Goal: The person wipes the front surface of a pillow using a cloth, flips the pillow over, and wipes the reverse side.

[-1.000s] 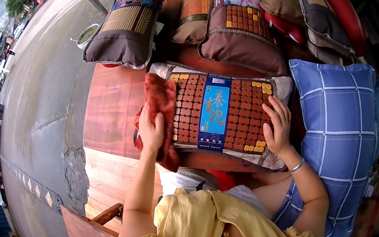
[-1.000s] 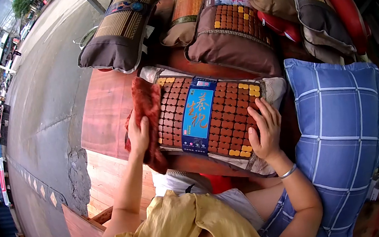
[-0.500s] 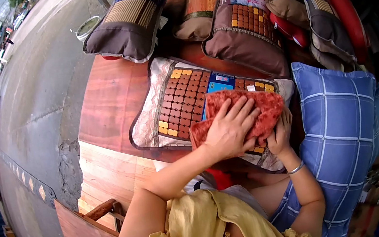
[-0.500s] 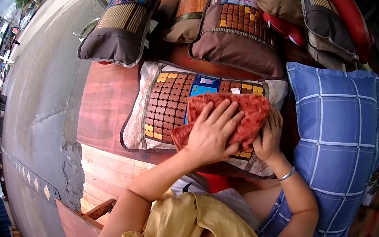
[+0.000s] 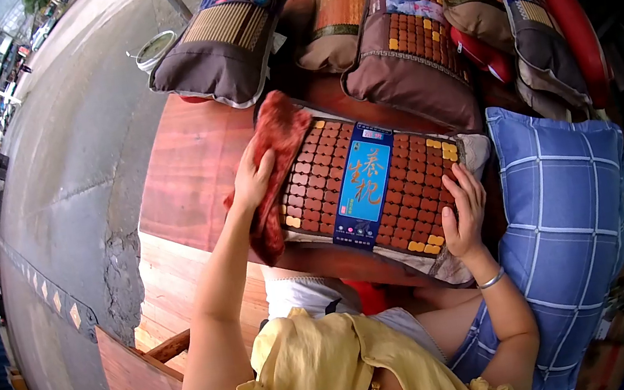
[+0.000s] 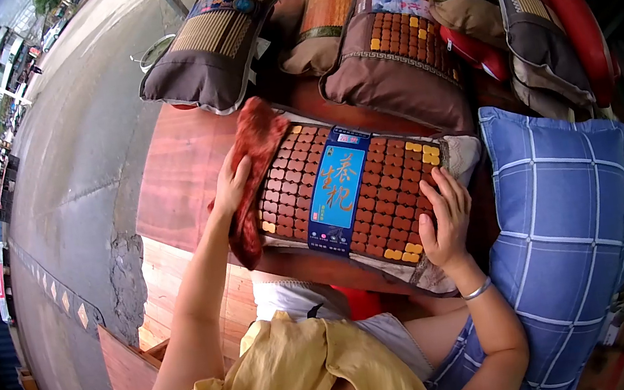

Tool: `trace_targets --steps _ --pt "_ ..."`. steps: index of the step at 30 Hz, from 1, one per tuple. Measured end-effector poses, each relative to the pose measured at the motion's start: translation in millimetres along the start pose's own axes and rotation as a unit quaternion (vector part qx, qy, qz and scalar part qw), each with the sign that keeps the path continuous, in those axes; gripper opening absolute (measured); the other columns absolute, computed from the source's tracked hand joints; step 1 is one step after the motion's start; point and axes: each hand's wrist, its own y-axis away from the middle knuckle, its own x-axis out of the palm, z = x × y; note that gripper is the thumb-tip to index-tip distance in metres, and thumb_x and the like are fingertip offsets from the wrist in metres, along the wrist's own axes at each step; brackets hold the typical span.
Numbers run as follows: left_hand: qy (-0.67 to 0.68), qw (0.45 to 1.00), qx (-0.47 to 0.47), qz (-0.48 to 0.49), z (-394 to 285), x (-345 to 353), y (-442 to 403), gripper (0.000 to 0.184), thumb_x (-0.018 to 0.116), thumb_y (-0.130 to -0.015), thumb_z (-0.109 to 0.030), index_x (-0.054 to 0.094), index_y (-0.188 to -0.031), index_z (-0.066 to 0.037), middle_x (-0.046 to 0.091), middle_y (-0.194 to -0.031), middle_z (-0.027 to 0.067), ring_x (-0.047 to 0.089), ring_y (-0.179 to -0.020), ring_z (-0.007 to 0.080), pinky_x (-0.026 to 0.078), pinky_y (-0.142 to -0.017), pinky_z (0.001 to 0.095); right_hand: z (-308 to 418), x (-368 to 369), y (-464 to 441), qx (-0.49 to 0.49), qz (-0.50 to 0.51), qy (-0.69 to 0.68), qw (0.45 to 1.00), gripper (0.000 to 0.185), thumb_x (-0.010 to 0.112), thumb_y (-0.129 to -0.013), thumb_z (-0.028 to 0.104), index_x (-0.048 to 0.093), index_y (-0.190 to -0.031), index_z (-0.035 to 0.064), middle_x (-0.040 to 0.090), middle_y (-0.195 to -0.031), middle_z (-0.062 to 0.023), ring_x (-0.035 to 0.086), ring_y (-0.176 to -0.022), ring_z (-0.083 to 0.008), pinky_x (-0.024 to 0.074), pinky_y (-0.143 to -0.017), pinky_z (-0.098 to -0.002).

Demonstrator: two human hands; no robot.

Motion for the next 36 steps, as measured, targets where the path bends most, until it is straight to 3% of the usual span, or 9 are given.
trace_targets --steps 3,9,13,19,23,27,31,33,36 --pt "0.002 0.999 -0.033 -0.016 14 -10 44 0.052 0.055 -0.095 -0.019 0.046 -0.141 0.003 0.055 -0.137 0.0232 0.05 -0.131 0.0324 0.036 -0.11 0.0377 0 0 0 0.0 0.001 0.0 1.0 0.047 0.041 -0.098 0.029 0.055 -0.133 0.002 0.046 -0.146 -0.0199 0.039 -0.138 -0.0378 0.0262 -0.114 -0.0504" --pt "-0.237 0.959 0.142 -0.061 -45 24 109 0.068 0.065 -0.077 -0.022 0.048 -0.139 0.0 0.043 -0.148 0.0243 0.039 -0.139 0.0421 0.028 -0.116 0.0513 -1 0 1 -0.003 0.005 0.004 1.0 0.047 0.041 -0.098 0.029 0.054 -0.134 0.0023 0.046 -0.146 -0.0203 0.039 -0.138 -0.038 0.0262 -0.114 -0.0507" --pt "-0.289 0.931 0.206 0.089 -97 69 117 0.074 0.07 -0.075 -0.031 0.048 -0.143 -0.012 0.04 -0.153 0.0195 0.034 -0.144 0.037 0.019 -0.118 0.0542 0 -1 -1 -0.002 0.01 0.005 1.0 0.047 0.041 -0.099 0.03 0.053 -0.135 0.002 0.046 -0.146 -0.0208 0.04 -0.138 -0.0389 0.0259 -0.114 -0.0511" --pt "-0.262 0.906 0.286 0.172 -147 114 56 0.069 0.065 -0.079 -0.038 0.051 -0.14 -0.009 0.048 -0.146 0.018 0.041 -0.139 0.0329 0.027 -0.116 0.0506 -4 2 0 -0.016 -0.013 0.0 1.0 0.049 0.041 -0.099 0.033 0.053 -0.135 0.0012 0.046 -0.146 -0.022 0.041 -0.137 -0.04 0.0267 -0.114 -0.0507" --pt "-0.296 0.916 0.197 0.184 -128 105 -17 0.058 0.059 -0.083 -0.043 0.06 -0.128 -0.006 0.059 -0.134 0.0201 0.054 -0.127 0.0344 0.038 -0.109 0.0477 -2 0 0 -0.006 0.008 0.004 1.0 0.048 0.042 -0.099 0.031 0.053 -0.135 0.0018 0.046 -0.146 -0.0213 0.041 -0.137 -0.0396 0.0273 -0.113 -0.0512" --pt "-0.295 0.935 0.004 0.195 -87 56 -78 0.051 0.058 -0.087 -0.045 0.066 -0.118 -0.005 0.067 -0.116 0.0225 0.064 -0.11 0.0362 0.049 -0.096 0.045 0 -2 -1 -0.002 0.009 0.005 1.0 0.047 0.042 -0.098 0.029 0.053 -0.135 0.0022 0.046 -0.146 -0.0205 0.04 -0.137 -0.0387 0.0268 -0.114 -0.0505" --pt "-0.158 0.981 -0.036 0.11 4 15 -91 0.055 0.056 -0.089 -0.05 0.065 -0.122 -0.006 0.067 -0.117 0.0228 0.063 -0.112 0.0367 0.047 -0.097 0.0424 1 -1 0 0.004 0.003 0.002 1.0 0.047 0.042 -0.098 0.029 0.054 -0.134 0.0022 0.046 -0.146 -0.0207 0.04 -0.137 -0.0384 0.0268 -0.114 -0.0503" --pt "-0.024 0.992 -0.098 0.081 12 3 -72 0.049 0.056 -0.096 -0.035 0.059 -0.13 0.0 0.068 -0.119 0.0184 0.062 -0.114 0.0259 0.044 -0.101 0.0343 2 -2 -1 0.003 0.002 -0.003 1.0 0.047 0.041 -0.098 0.029 0.055 -0.134 0.002 0.046 -0.146 -0.0204 0.04 -0.138 -0.0382 0.0268 -0.114 -0.0503" --pt "0.021 0.997 -0.073 0.023 22 -1 -41 0.047 0.056 -0.097 -0.029 0.056 -0.133 0.001 0.064 -0.126 0.0172 0.058 -0.12 0.0235 0.041 -0.104 0.0332 2 -2 -1 0.002 0.0 -0.001 1.0 0.046 0.041 -0.098 0.029 0.056 -0.133 0.0018 0.047 -0.146 -0.0199 0.04 -0.138 -0.038 0.0268 -0.114 -0.0503"
